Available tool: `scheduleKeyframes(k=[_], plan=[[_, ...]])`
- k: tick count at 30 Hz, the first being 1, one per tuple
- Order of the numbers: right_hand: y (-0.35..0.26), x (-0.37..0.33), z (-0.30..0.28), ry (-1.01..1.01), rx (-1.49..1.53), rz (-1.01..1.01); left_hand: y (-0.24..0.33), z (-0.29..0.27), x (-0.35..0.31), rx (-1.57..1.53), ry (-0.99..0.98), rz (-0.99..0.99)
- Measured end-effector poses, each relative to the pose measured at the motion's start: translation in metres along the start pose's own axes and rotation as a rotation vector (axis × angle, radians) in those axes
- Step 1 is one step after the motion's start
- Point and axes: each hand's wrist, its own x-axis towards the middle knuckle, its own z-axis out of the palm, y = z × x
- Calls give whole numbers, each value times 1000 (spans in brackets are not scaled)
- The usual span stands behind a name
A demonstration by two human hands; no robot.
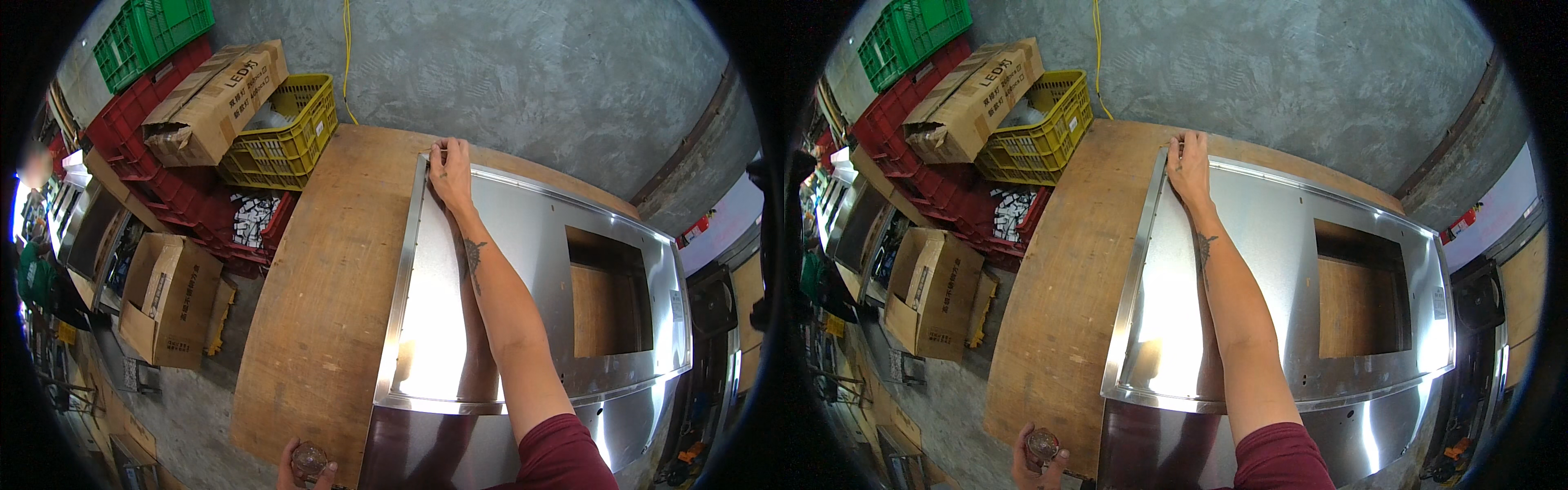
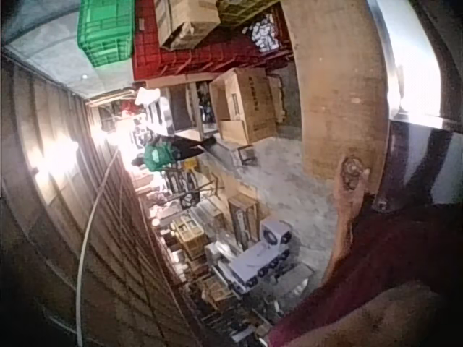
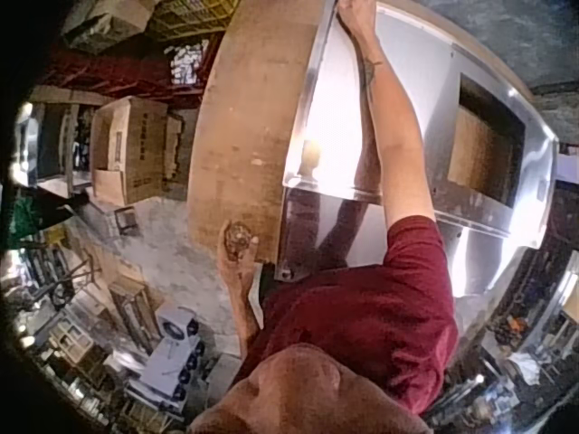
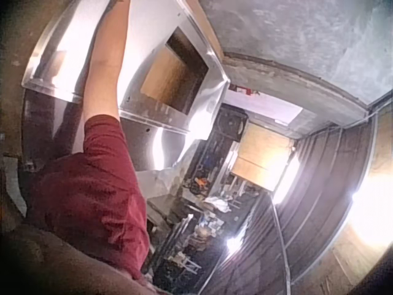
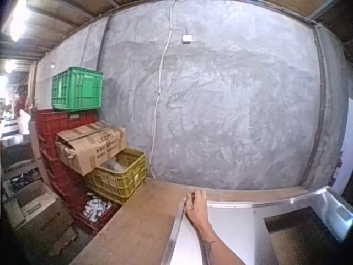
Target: The person applies a viscous substance from a small container onto the seams of a stainless steel appliance using a small stick. They move along the edges and corners, spreading the material into the joints while holding the container in the other hand.
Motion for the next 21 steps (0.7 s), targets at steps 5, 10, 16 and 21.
scheduleKeyframes(k=[5, 10, 16, 21], plan=[[-2, 0, 0, -15, -6, 18, 1, 0, 0, -7, -1, -34], [-1, 0, -1, -12, -1, 23, -2, -1, 0, -23, -9, -45], [0, 0, -1, 0, -22, 10, 1, 0, -1, -27, -4, -32], [-2, -1, -1, 1, -9, 9, 2, -1, -2, 5, 4, -35]])
